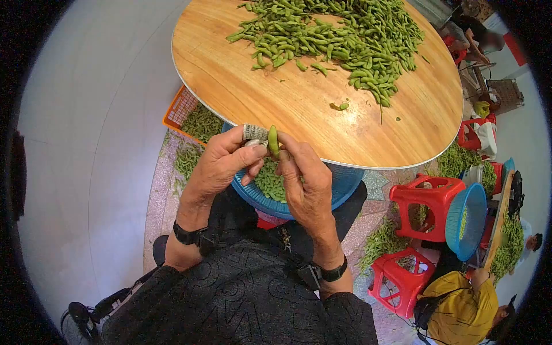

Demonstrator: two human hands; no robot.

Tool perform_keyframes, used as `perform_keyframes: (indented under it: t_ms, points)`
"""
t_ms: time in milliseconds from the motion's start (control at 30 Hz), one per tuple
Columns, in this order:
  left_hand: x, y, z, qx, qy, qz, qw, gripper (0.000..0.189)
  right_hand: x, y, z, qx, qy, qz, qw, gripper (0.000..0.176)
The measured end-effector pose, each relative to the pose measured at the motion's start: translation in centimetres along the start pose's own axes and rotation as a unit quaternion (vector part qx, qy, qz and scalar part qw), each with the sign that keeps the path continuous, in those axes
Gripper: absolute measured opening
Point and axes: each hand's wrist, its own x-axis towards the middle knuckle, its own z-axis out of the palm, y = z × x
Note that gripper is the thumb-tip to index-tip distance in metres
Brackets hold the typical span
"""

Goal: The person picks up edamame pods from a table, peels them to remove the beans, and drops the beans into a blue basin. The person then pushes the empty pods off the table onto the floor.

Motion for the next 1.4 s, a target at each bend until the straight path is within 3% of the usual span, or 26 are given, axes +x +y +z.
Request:
perform_keyframes:
  t_ms: [200,300,600,933,1133,1200,1333,1400]
  points:
    - [-0.3,0.0,0.3,0.026,-0.002,0.000,1.000,0.017,0.2,-0.9,-0.2,-0.118,0.007,-0.082,0.990,0.037]
    - [-0.4,0.3,0.6,0.027,0.007,-0.011,1.000,0.017,0.0,-1.0,-0.4,-0.102,0.003,-0.037,0.994,0.036]
    - [-0.2,0.1,0.3,0.028,-0.004,-0.026,0.999,0.015,0.1,-0.6,-0.3,-0.143,0.005,-0.078,0.987,0.036]
    - [0.0,-0.2,0.8,-0.019,0.011,-0.030,0.999,0.013,-0.7,0.6,0.1,-0.096,0.004,-0.048,0.994,0.038]
    - [-0.1,-0.3,1.0,-0.019,0.025,-0.039,0.999,0.012,-1.2,1.1,0.0,0.086,-0.019,0.041,0.995,0.038]
    - [-0.1,-0.5,0.8,-0.024,0.004,-0.029,0.999,0.012,-1.4,1.1,-0.1,0.219,-0.022,0.124,0.968,0.037]
    - [-0.3,0.1,1.2,-0.021,0.015,-0.033,0.999,0.012,-1.3,1.4,-0.5,0.277,-0.033,0.163,0.947,0.039]
    - [-0.3,0.2,1.0,-0.013,0.010,-0.040,0.999,0.012,-1.2,1.4,-0.4,0.384,-0.038,0.193,0.902,0.041]
